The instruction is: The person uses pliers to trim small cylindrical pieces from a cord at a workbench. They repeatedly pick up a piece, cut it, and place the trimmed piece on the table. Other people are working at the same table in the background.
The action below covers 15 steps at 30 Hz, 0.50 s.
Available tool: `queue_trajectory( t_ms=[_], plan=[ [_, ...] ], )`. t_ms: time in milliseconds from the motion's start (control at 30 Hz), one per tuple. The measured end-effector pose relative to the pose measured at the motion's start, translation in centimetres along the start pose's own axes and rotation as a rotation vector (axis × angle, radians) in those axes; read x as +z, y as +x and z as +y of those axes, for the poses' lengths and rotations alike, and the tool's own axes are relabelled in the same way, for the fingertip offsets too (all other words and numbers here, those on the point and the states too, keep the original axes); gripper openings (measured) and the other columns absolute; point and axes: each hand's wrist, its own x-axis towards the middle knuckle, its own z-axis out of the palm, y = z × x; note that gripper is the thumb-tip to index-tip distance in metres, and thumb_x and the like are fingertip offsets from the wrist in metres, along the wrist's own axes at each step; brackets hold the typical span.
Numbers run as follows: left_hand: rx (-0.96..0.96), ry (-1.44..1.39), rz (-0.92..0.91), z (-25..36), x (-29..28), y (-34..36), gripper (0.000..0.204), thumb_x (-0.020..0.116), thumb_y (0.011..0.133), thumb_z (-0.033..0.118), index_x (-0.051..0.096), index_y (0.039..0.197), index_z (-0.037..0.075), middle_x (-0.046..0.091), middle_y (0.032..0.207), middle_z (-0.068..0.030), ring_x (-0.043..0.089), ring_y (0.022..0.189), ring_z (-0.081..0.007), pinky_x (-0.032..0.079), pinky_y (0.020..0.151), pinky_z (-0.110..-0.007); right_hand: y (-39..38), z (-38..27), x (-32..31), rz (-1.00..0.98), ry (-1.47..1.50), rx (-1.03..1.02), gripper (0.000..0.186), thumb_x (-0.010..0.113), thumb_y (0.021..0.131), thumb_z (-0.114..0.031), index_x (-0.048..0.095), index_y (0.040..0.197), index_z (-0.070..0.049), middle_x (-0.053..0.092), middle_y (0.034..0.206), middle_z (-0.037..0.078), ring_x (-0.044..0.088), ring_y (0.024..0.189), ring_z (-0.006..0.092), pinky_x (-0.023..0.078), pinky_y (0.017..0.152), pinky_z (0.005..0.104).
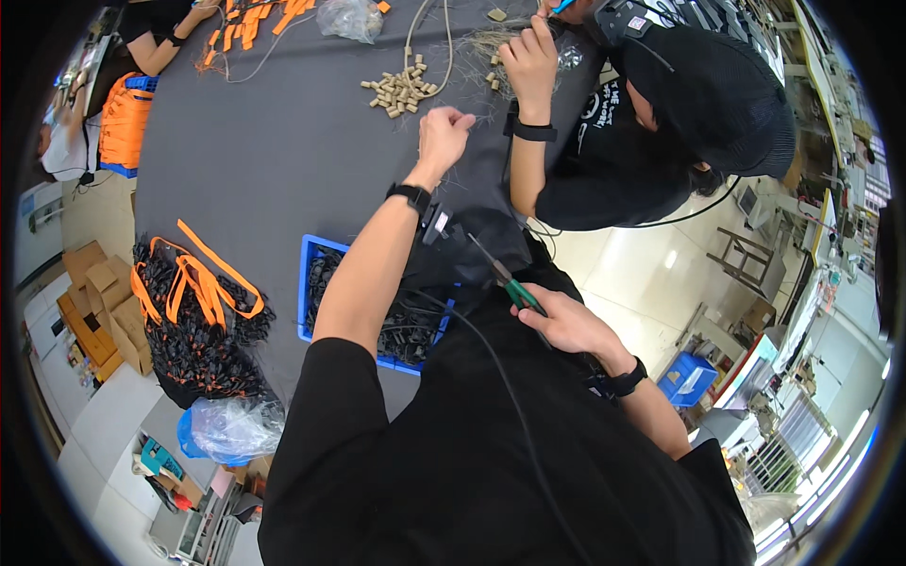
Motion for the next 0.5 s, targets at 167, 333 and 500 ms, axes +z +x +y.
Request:
queue_trajectory(
  t_ms=[167, 333, 500],
  plan=[
    [-0.101, 0.057, 0.012, -1.0, 2.0, 3.9, 0.031, 0.087, 0.091, 0.030, 0.083, 0.093, -0.001, 0.080, 0.091, -0.0240, 0.079, 0.091, -0.0415, 0.060, 0.085, -0.046, 0.2, -0.8, -0.9, -0.044, -0.027, 0.039, 0.036, 0.060, 0.110, -0.026, 0.061, 0.136, -0.002, 0.076, 0.125, 0.021, 0.071, 0.120, 0.0422, 0.053, 0.101, 0.0477],
    [-0.248, 0.057, -0.061, -2.0, -0.7, 3.8, 0.031, 0.081, 0.096, 0.032, 0.085, 0.094, 0.001, 0.080, 0.076, -0.0144, 0.080, 0.082, -0.0292, 0.061, 0.082, -0.041, 0.1, -0.2, -1.9, -0.033, 0.055, 0.016, 0.038, 0.059, 0.111, -0.028, 0.060, 0.138, -0.002, 0.076, 0.125, 0.019, 0.071, 0.119, 0.0388, 0.053, 0.101, 0.0448],
    [-0.022, 0.194, 0.037, -4.3, -5.2, 0.6, 0.021, 0.083, 0.091, 0.017, 0.083, 0.105, 0.001, 0.080, 0.087, -0.0099, 0.077, 0.083, -0.0204, 0.060, 0.079, -0.036, 0.3, 0.2, -2.4, 0.001, 0.107, 0.015, 0.038, 0.060, 0.111, -0.028, 0.060, 0.139, -0.002, 0.075, 0.124, 0.016, 0.072, 0.116, 0.0345, 0.053, 0.101, 0.0424]
  ],
)
